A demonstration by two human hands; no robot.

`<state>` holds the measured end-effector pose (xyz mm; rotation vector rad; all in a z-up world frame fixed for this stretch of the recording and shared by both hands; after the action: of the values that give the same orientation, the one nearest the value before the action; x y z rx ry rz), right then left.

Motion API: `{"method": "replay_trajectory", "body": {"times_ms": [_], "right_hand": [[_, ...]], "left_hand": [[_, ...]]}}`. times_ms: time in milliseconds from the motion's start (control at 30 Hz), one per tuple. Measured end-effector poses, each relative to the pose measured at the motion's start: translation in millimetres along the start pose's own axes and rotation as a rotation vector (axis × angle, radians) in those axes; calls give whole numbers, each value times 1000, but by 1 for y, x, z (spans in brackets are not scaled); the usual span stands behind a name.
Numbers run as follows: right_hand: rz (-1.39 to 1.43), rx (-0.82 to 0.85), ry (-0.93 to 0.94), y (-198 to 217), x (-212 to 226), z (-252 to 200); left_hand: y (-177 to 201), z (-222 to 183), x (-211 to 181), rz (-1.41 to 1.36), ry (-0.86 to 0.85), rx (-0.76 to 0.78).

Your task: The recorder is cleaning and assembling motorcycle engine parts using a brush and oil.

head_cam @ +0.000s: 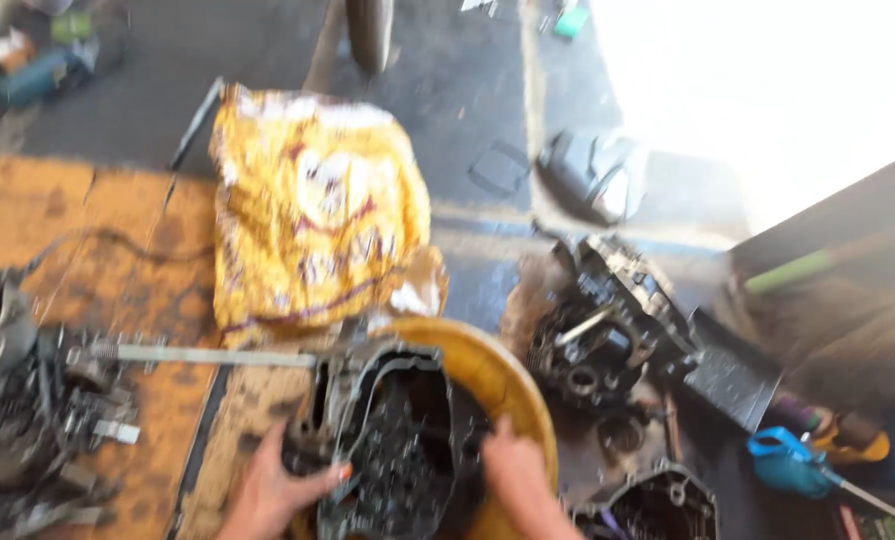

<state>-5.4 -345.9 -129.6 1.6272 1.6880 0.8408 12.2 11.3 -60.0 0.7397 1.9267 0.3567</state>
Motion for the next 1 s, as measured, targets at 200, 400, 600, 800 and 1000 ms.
{"method": "replay_trajectory", "body": {"times_ms": [200,400,600,800,1000], "right_hand": [[290,-22,224,41,2,-38],[570,-373,505,101,46,-52],[579,-371,279,13,93,-6],[563,-615,393,87,77,-28],[581,-373,438,89,78,-52]], "left_hand": [[-10,23,34,-343,241,271],[-14,26,44,-130,256,254],[-17,38,56,-183,225,243],[10,1,-21,-160,255,224],[10,-18,-8,-204,-18,120]]}}
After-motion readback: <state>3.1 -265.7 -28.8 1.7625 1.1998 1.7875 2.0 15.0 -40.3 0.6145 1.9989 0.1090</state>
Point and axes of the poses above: each hand's wrist, its own z-axis towards the middle knuckle, its own y-axis out of the back of the hand, x = y × z, the point moved 1 cm from there along z, towards the middle knuckle, and after that the axes turned 12 degrees about x, right-handed, at the moved point
